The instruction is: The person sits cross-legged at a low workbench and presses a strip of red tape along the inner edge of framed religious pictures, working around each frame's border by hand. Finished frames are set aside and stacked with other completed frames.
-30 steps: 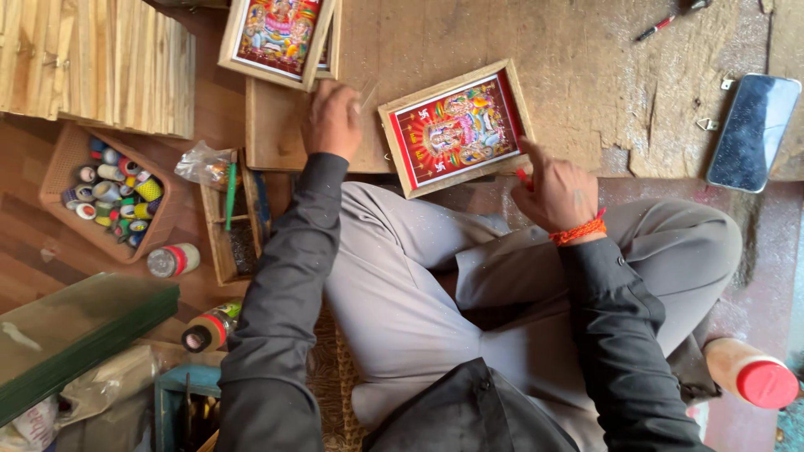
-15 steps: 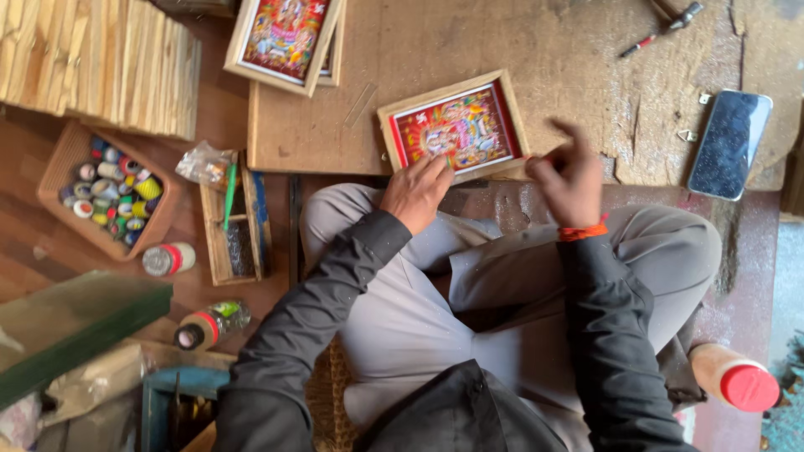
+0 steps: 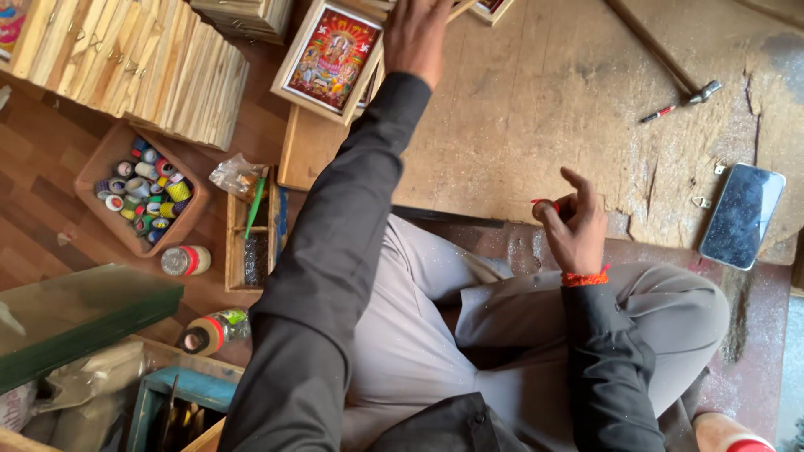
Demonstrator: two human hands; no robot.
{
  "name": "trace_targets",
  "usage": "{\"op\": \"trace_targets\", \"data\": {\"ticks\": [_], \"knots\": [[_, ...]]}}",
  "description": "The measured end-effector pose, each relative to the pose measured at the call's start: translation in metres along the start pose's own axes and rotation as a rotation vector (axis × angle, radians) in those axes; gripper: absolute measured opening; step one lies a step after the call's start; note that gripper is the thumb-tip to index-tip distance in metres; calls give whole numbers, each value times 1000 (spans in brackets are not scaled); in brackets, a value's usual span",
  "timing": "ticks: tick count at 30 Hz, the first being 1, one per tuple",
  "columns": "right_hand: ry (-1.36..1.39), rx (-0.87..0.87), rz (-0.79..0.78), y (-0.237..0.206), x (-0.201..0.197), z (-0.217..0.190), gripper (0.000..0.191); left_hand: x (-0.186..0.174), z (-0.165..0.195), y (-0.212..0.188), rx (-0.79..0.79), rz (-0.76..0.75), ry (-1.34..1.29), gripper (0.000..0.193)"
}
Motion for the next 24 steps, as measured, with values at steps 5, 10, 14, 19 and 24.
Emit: {"op": "trace_targets", "data": {"ticks": [5, 10, 14, 19, 24], "knots": [[-45, 18, -45, 0, 1, 2, 61, -10, -52, -62, -111, 123, 124, 54], [-84, -24, -65, 1, 7, -6, 64, -37, -91, -97, -354, -253, 167, 39], [-102, -16, -45, -1, 6, -9, 64, -64, -72, -94, -280, -120, 39, 24], [-77, -1, -9, -1, 4, -10, 65, -73, -33, -104, -293, 168, -604, 24], [15, -27, 80, -8, -1, -14, 64, -30, -17, -127, -603, 48, -1574, 30]]}}
Point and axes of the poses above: each hand's wrist, its own y-axis towards the middle knuckle, its own x-axis out of the palm, z = x × y, the point moved 1 cm from there along y, towards the middle knuckle, and after that the axes turned 3 degrees about y, right-handed, at the moved point
